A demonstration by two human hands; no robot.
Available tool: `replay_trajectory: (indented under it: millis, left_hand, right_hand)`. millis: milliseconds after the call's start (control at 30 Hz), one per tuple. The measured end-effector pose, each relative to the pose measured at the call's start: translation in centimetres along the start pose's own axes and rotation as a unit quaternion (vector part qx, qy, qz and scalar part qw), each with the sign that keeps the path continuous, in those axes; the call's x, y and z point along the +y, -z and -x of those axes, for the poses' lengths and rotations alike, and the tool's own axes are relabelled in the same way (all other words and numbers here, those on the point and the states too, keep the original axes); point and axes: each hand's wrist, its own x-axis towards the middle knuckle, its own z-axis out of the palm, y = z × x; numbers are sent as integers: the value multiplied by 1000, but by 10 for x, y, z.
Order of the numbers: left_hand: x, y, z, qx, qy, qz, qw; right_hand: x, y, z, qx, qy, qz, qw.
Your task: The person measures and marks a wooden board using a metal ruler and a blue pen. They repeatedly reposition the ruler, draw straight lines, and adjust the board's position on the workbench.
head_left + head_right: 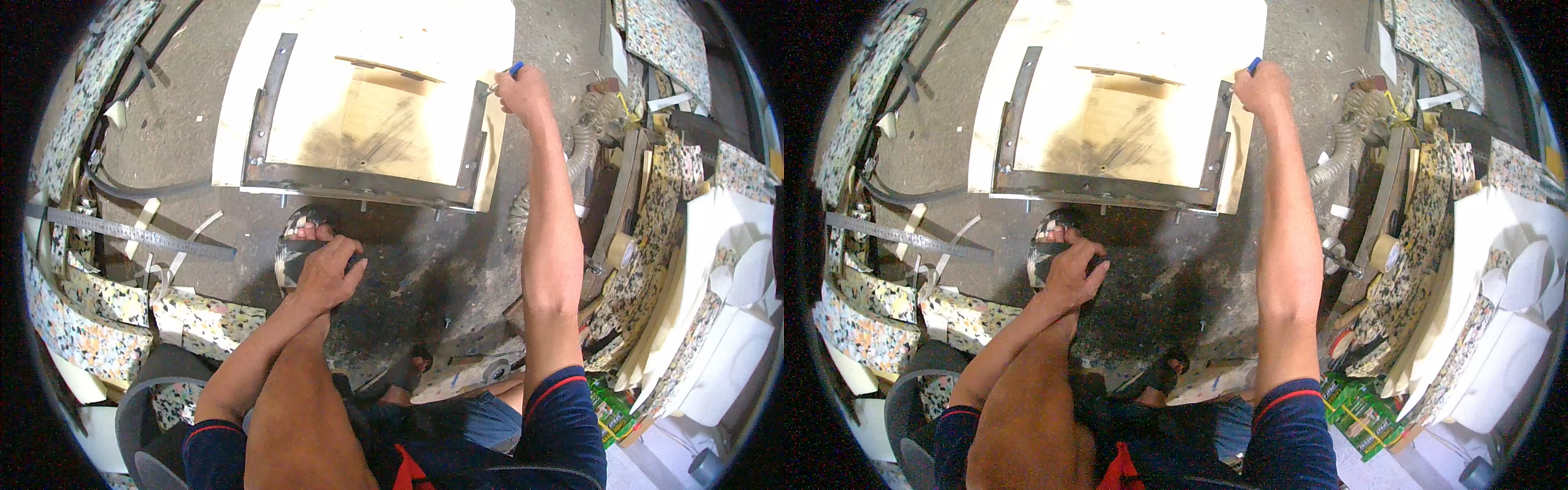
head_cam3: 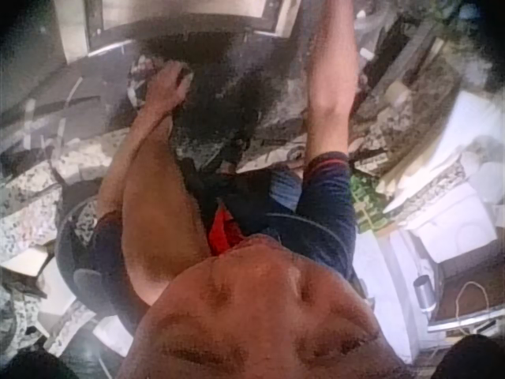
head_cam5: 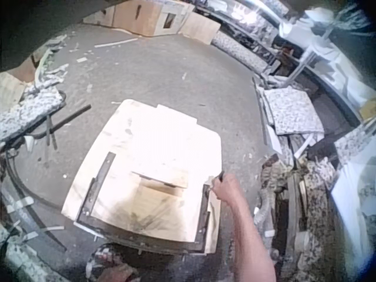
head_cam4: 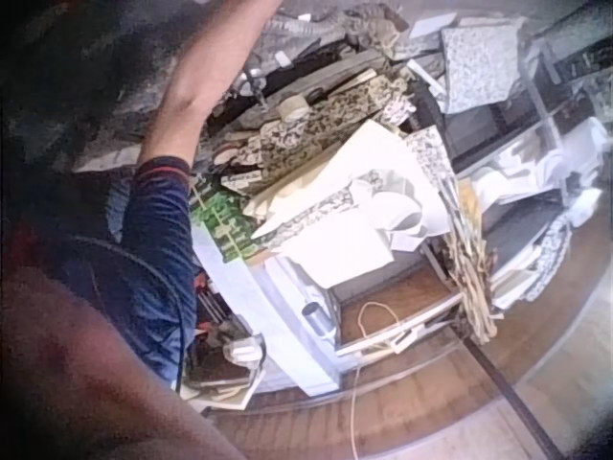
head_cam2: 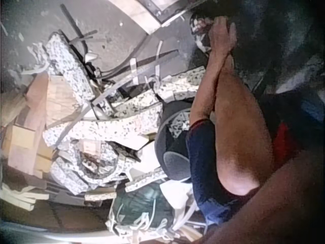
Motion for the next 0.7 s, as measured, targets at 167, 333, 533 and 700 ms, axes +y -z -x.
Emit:
replay_trajectory:
  millis: [167,333,533,700]
  left_hand:
    - [-1,0,1,8,-8,-7,1000]
    - [-2,-1,0,5,-5,-7,1000]
    - [0,-1,0,5,-3,-7,1000]
    - [0,0,1,5,-3,-6,1000]
  right_hand:
    - [15,8,4,-30,-71,-207,975]
    - [39,-3,25,-12,-74,-404,912]
    - [39,-29,53,103,24,-335,936]
    - [17,-32,62,174,207,-26,962]
